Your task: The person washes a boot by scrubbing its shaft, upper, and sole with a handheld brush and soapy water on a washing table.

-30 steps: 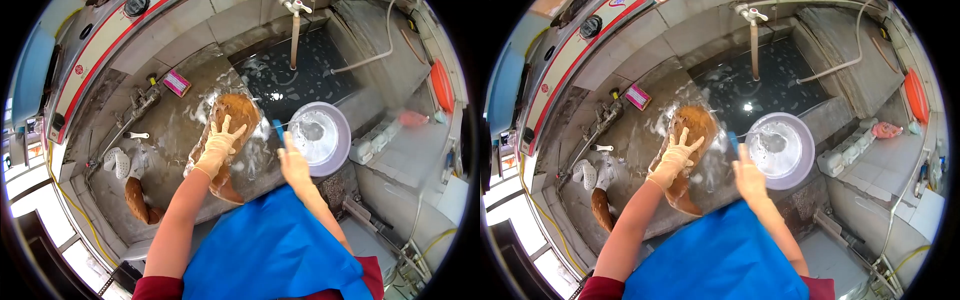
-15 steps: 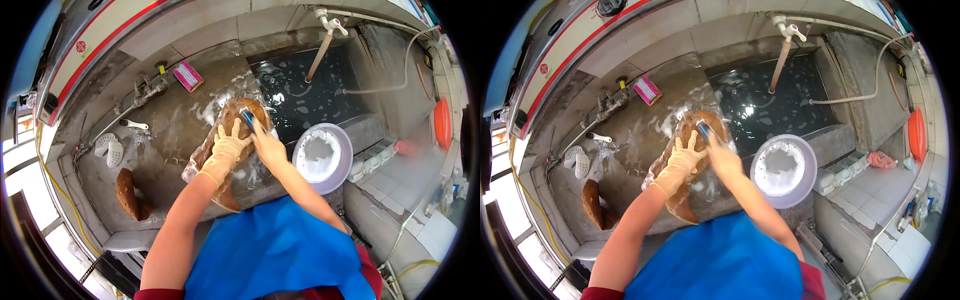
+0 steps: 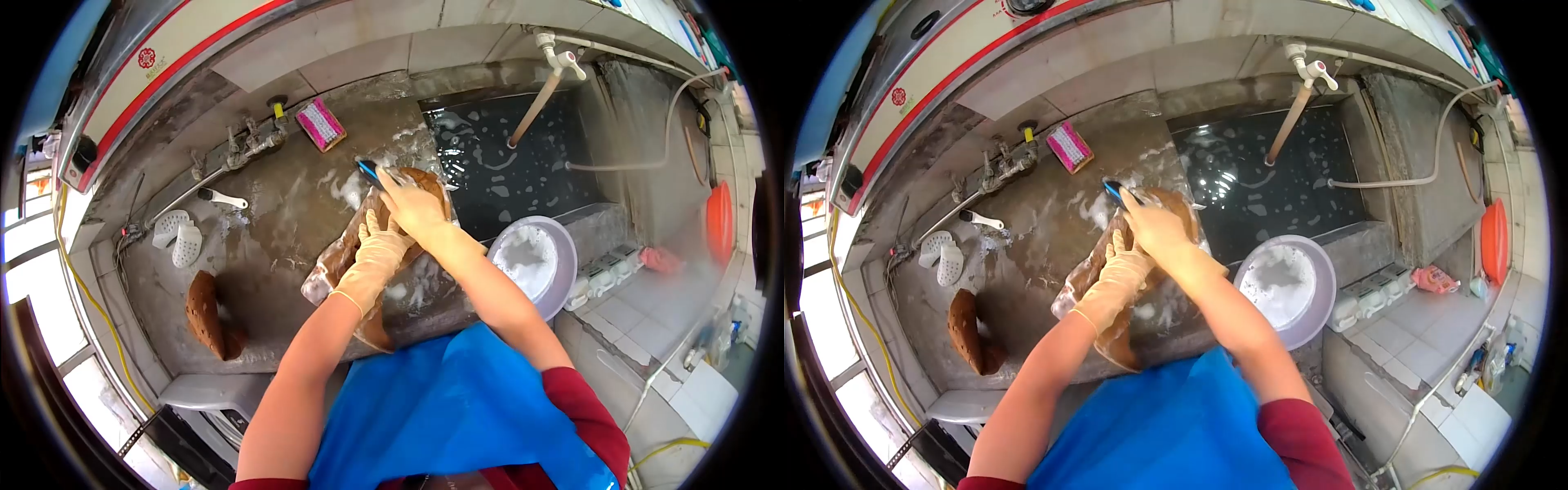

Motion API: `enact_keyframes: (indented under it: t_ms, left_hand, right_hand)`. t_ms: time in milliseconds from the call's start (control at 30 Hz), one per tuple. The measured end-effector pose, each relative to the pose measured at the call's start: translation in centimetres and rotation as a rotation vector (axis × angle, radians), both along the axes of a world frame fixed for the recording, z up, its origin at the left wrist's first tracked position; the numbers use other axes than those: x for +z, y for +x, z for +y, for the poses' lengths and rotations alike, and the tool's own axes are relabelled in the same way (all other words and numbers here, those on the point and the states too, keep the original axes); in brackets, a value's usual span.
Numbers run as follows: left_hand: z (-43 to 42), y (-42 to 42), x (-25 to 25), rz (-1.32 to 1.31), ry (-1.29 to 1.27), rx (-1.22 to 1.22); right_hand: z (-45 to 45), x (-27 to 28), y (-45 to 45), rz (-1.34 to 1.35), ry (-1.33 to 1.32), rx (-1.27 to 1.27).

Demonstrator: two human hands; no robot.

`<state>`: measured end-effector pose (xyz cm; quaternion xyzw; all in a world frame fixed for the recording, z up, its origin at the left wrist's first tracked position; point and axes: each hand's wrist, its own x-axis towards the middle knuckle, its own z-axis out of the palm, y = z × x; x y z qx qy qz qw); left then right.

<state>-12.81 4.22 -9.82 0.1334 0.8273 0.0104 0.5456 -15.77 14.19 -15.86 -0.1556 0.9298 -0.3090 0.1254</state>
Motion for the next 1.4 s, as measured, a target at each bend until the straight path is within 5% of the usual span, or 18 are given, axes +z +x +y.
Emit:
enact_keyframes:
  t_ms: [100, 233, 300, 533, 667, 767, 867, 1000, 1233, 1333, 1400]
  left_hand:
    - [-1.3, 0.4, 0.4, 0.065, 0.113, -0.045]
    - [-1.0, 1.1, -0.3, 0.16, 0.111, -0.043]
    - [-0.8, 0.9, 0.0, 0.115, 0.069, -0.021]
    - [-1.2, -0.2, 0.8, 0.06, 0.131, 0.007]
    - [-0.7, -0.7, 1.2, 0.037, 0.095, 0.001]
    - [-0.9, -1.1, 1.6, -0.01, 0.095, 0.024]
    - [-0.9, -1.5, 1.8, -0.004, 0.108, -0.008]
    - [-0.6, -1.4, 2.4, 0.017, 0.106, -0.011]
    - [-0.6, -1.7, 2.0, 0.01, 0.097, -0.057]
    - [-0.5, -1.5, 2.2, 0.048, 0.096, -0.049]
    - [-0.6, -1.1, 1.8, 0.056, 0.097, -0.069]
  right_hand:
    - [6.5, 3.9, 6.6, -0.178, 0.24, -0.054]
    - [3.8, 3.2, 5.0, -0.18, 0.239, -0.132]
    - [0.0, 0.6, 0.3, 0.121, 0.055, -0.052]
    - [6.7, 4.9, 11.3, -0.376, 0.263, -0.341]
    - [1.5, 0.3, 0.7, 0.018, 0.172, -0.228]
    - [3.4, 2.2, 4.5, -0.059, 0.204, -0.269]
    - [5.8, 5.0, 12.3, -0.468, 0.24, -0.39]
    - [2.4, 0.8, 1.8, -0.084, 0.09, -0.355]
    - [4.8, 2.3, 11.5, -0.137, 0.005, -0.498]
    - [3.5, 2.0, 2.8, -0.263, 0.065, -0.497]
    - [4.1, 1.8, 5.6, -0.208, -0.017, -0.54]
